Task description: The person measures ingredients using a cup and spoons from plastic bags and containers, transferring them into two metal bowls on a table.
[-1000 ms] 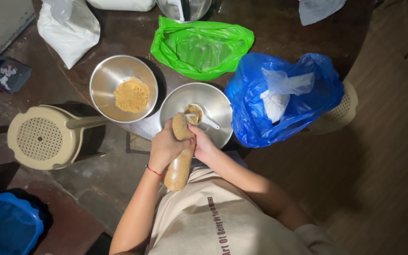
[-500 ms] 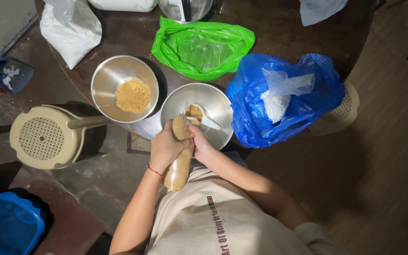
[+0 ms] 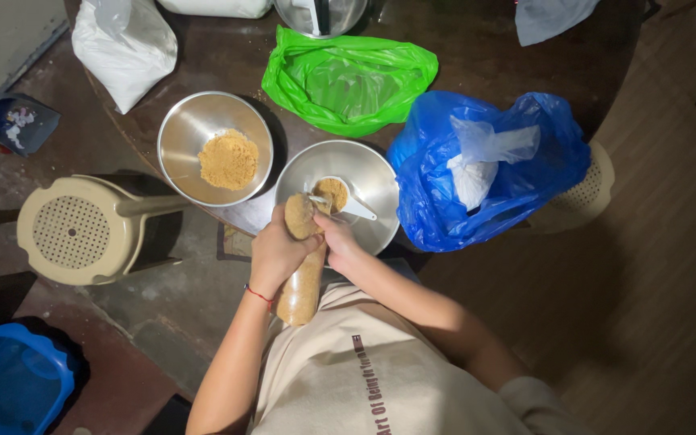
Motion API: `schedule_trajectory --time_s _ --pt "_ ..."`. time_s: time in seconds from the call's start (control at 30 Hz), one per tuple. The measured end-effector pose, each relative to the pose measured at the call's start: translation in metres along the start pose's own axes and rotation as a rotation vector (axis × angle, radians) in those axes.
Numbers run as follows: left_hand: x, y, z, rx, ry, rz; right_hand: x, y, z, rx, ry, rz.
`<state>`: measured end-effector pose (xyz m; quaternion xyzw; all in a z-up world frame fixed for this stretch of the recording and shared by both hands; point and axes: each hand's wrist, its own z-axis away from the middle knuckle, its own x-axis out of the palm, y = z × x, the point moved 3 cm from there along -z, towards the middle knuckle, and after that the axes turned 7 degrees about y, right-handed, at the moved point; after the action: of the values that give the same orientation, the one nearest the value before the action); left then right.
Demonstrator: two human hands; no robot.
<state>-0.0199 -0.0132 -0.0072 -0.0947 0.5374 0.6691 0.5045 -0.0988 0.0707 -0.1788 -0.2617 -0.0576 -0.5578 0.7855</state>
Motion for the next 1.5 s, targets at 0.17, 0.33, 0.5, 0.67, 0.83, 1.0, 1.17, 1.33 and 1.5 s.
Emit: schedule_trajectory --time_s 0.17,0.33,0.5,0.67,0.83,1.0,1.17,1.33,1.5 --pt "0.0 -0.012 -0.002 0.028 0.027 0.092 0.007 -0.01 0.016 -0.012 -0.086 0.066" --pt "0.0 -0.029 -0.001 0.108 -0.07 0.621 -0.025 -0.054 0.021 -0.277 0.092 0.764" --pt "-0.002 -0.038 -0.003 0.15 -0.257 0.907 -0.021 -0.082 0.026 -1.094 0.315 1.527" --pt "-0.003 -0.044 -0.012 0.245 -0.312 1.04 -0.026 -0.082 0.003 -0.865 0.283 1.602" --pt "-0.004 -0.045 -0.026 0.261 -0.259 1.123 -0.024 -0.092 0.033 -0.962 0.199 1.532" --pt "-0.014 -0.038 -0.03 0.271 -0.238 1.172 -0.018 -0.101 0.049 -0.859 0.157 1.443" --pt "-0.027 -0.034 -0.034 0.319 -0.234 1.157 -0.021 -0.109 0.066 -0.997 0.252 1.43" --pt "-0.032 -0.035 -0.037 0.318 -0.234 1.186 -0.018 -0.119 0.091 -0.984 0.246 1.358" --pt "-0.033 -0.035 -0.039 0.338 -0.226 1.203 -0.02 -0.121 0.093 -1.087 0.313 1.3"
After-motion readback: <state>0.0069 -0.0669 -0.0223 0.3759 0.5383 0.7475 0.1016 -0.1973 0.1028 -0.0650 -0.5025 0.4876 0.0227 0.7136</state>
